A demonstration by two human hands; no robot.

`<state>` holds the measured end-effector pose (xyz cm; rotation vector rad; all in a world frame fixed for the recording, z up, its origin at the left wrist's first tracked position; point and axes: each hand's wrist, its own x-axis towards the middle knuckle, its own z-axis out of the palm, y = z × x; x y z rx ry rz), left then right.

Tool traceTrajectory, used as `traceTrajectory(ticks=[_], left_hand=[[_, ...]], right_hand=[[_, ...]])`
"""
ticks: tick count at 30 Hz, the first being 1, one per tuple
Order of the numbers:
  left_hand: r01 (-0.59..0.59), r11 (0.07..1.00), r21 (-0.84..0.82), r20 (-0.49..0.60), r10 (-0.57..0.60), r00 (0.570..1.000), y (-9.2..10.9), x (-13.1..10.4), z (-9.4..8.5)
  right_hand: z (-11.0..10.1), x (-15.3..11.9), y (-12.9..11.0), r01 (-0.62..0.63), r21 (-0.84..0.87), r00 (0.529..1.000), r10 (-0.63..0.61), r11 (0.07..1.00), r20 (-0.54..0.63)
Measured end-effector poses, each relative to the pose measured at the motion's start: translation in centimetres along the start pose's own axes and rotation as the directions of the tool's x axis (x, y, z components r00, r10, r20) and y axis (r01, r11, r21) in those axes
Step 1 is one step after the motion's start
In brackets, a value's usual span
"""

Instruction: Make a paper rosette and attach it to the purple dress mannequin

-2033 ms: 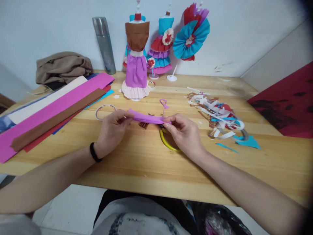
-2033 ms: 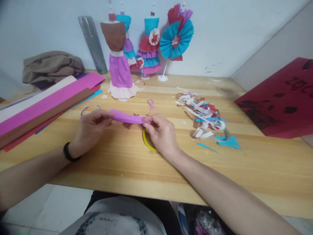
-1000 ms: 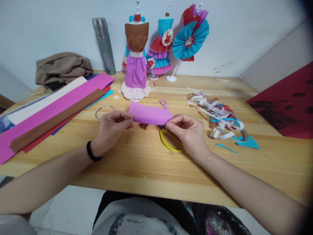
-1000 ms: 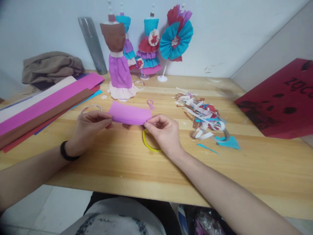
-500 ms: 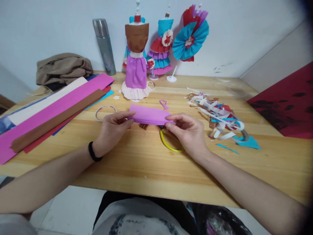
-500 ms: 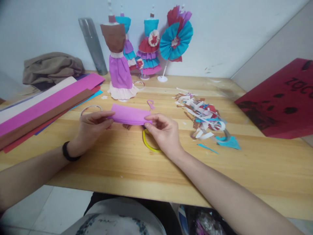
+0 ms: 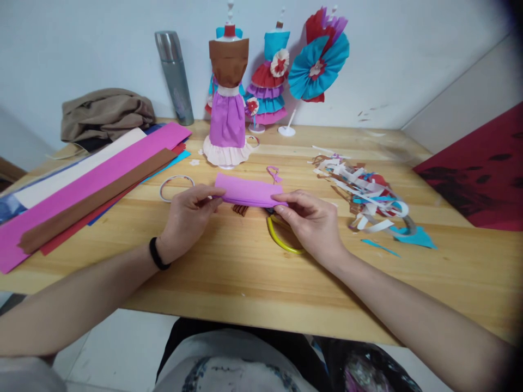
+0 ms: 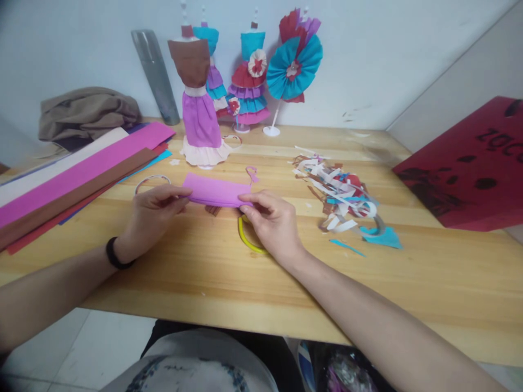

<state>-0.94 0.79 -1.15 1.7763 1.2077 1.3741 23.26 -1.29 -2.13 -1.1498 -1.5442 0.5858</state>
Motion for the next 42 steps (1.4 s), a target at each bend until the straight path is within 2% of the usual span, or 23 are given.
traceTrajectory(ticks=[18,29,42], left_hand=[[0.100,0.990,-0.095,-0.049,-0.105,0.993,0.4,0.0,0.3],[0.183,0.946,-0.267,0.028,-0.183,0.983,0.4,0.3,0.4],[0.210,0.941,-0.265,0.051,-0.204,0.978,1.1,0.3,0.1]], right_hand=[[0.1,-0.3,0.1,-0.046,0.007,0.999,0.046,0.999,0.006],[0.2,0.1,0.0,-0.290,0.263,0.955,0.295,0.920,0.023],[0.1,0.1,-0.4,-0.315,0.294,0.946,0.322,0.902,0.025]])
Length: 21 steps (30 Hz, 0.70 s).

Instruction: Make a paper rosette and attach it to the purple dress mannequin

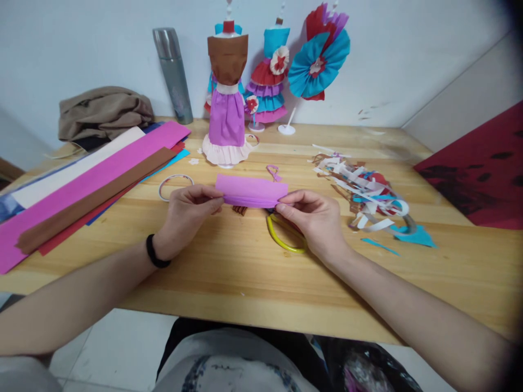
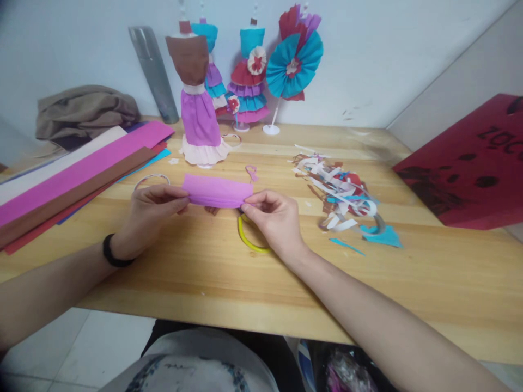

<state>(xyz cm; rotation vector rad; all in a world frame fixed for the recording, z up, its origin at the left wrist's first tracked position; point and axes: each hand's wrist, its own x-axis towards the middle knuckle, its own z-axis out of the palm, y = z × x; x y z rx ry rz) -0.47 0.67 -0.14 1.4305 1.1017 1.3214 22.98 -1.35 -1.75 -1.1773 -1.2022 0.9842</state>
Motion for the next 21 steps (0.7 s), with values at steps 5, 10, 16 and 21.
traceTrajectory(ticks=[5,10,16,21], left_hand=[[-0.007,1.000,-0.006,-0.004,0.007,1.000,0.0,0.0,0.1],[-0.033,0.999,-0.003,-0.008,0.033,0.999,-0.3,0.0,0.1],[-0.098,0.991,0.090,-0.013,0.099,0.995,-1.1,0.2,-0.2],[-0.156,0.971,0.179,-0.009,0.160,0.987,-1.6,0.4,-0.4]], right_hand=[[-0.1,0.0,0.0,0.013,-0.012,1.000,-0.012,1.000,0.022],[0.0,0.0,-0.3,0.044,-0.014,0.999,-0.044,0.999,0.016],[0.1,-0.2,-0.1,0.091,-0.086,0.995,-0.087,0.992,0.043],[-0.1,-0.2,0.1,0.177,-0.195,0.984,-0.169,0.965,0.056]])
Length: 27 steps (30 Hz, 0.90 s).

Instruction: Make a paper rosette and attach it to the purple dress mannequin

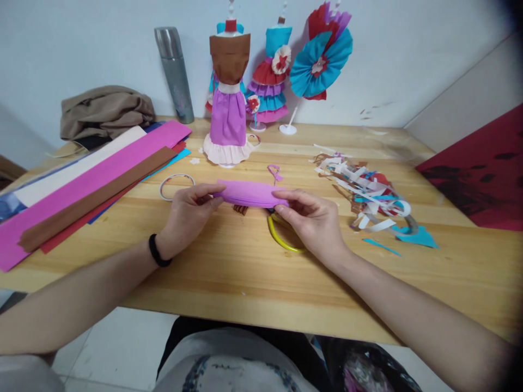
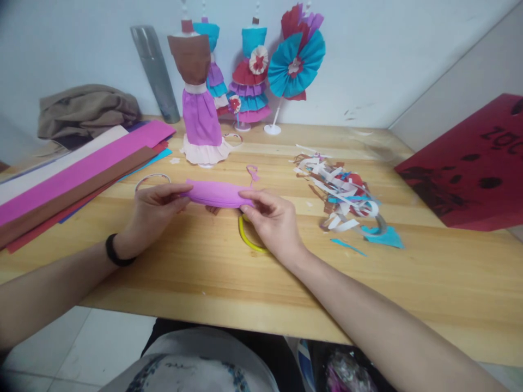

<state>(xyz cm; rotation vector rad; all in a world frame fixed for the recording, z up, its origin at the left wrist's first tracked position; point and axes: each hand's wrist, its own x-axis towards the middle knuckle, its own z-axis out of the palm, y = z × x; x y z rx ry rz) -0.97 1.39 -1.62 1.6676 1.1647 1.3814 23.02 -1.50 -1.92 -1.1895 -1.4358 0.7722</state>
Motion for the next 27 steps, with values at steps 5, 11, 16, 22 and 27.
traceTrajectory(ticks=[5,11,16,22,27], left_hand=[[-0.029,0.999,0.032,-0.009,0.029,1.000,0.05,-0.01,-0.01],[-0.025,0.998,0.059,-0.014,0.026,1.000,0.24,-0.11,-0.02],[0.010,0.997,0.074,-0.040,-0.007,0.999,0.36,-0.20,-0.03],[0.038,0.999,0.039,-0.052,-0.036,0.998,0.28,0.05,-0.02],[0.048,0.998,0.045,-0.045,-0.046,0.998,0.21,0.18,-0.08]], right_hand=[[-0.06,0.07,0.20,0.033,-0.064,0.999,-0.033,0.997,0.014],[-0.02,0.09,0.17,0.061,-0.073,0.998,-0.060,0.995,0.018],[0.02,0.12,0.24,0.077,-0.081,0.997,-0.076,0.994,0.019],[-0.02,0.09,0.16,0.088,-0.090,0.996,-0.086,0.992,0.020],[-0.01,0.02,0.04,0.093,-0.095,0.996,-0.091,0.991,0.024]])
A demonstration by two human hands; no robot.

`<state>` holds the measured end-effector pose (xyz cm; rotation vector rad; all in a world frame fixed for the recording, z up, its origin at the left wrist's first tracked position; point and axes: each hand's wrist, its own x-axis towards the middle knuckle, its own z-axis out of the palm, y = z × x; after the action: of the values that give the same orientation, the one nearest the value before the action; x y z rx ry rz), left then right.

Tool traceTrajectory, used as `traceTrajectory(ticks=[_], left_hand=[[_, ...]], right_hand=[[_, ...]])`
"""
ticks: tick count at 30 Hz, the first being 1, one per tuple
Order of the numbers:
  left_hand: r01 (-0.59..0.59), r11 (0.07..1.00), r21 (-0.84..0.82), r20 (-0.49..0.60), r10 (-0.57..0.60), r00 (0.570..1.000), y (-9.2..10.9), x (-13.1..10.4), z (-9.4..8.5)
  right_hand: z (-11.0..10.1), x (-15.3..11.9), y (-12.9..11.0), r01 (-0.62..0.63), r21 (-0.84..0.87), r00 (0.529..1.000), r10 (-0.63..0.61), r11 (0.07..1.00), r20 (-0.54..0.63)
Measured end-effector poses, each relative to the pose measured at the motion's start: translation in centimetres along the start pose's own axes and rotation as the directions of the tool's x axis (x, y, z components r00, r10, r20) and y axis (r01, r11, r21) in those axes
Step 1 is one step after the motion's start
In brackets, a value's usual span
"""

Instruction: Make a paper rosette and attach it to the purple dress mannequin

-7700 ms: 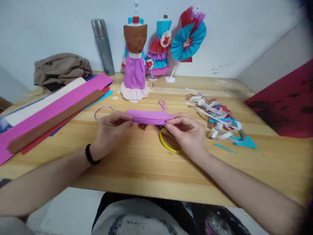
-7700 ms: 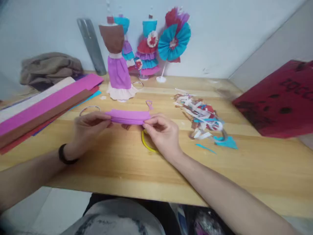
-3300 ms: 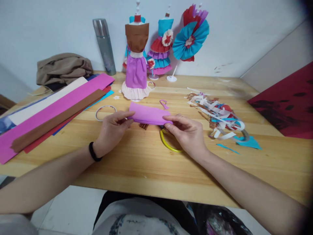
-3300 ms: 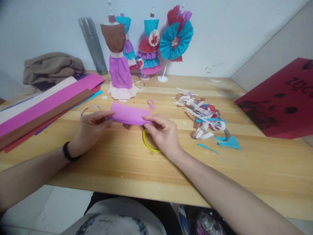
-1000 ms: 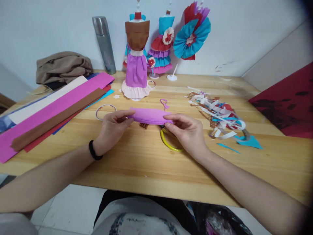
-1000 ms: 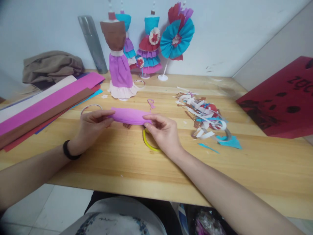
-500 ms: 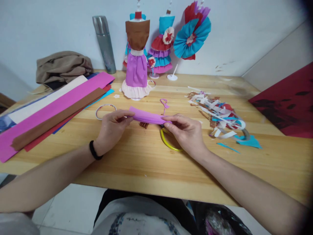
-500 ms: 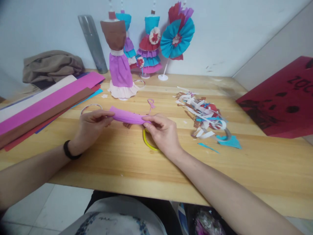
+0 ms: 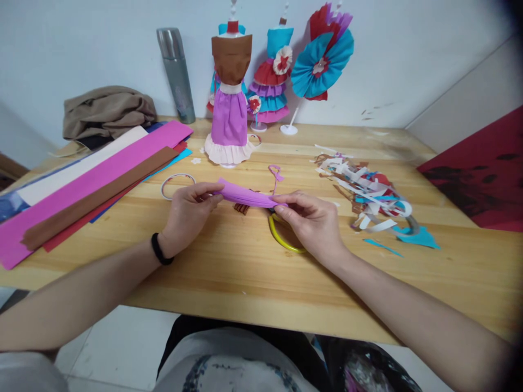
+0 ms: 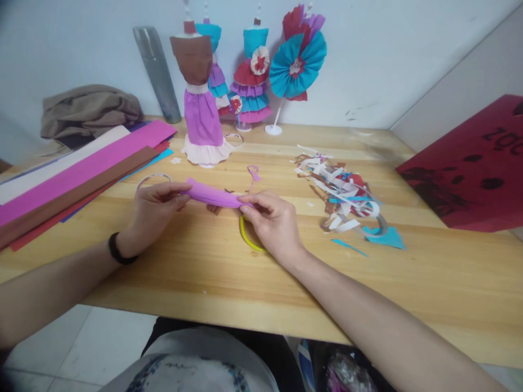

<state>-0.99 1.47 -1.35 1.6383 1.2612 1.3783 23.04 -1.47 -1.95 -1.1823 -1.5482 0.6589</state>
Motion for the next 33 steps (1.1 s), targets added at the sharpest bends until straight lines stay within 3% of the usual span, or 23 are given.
traceTrajectory(ticks=[12,24,33], left_hand=[[0.024,0.999,-0.038,-0.033,-0.025,0.999,0.37,-0.59,0.31],[0.119,0.962,-0.247,0.048,-0.110,0.993,0.78,-0.32,0.22],[0.138,0.951,-0.275,0.083,-0.120,0.989,0.88,-0.43,0.27]], right_hand=[[0.11,-0.12,0.17,-0.081,0.054,0.996,0.083,0.995,-0.039],[0.09,0.13,-0.07,-0.251,0.291,0.964,0.267,0.923,-0.016],[-0.06,0.17,-0.26,-0.252,0.312,0.963,0.269,0.916,-0.012]])
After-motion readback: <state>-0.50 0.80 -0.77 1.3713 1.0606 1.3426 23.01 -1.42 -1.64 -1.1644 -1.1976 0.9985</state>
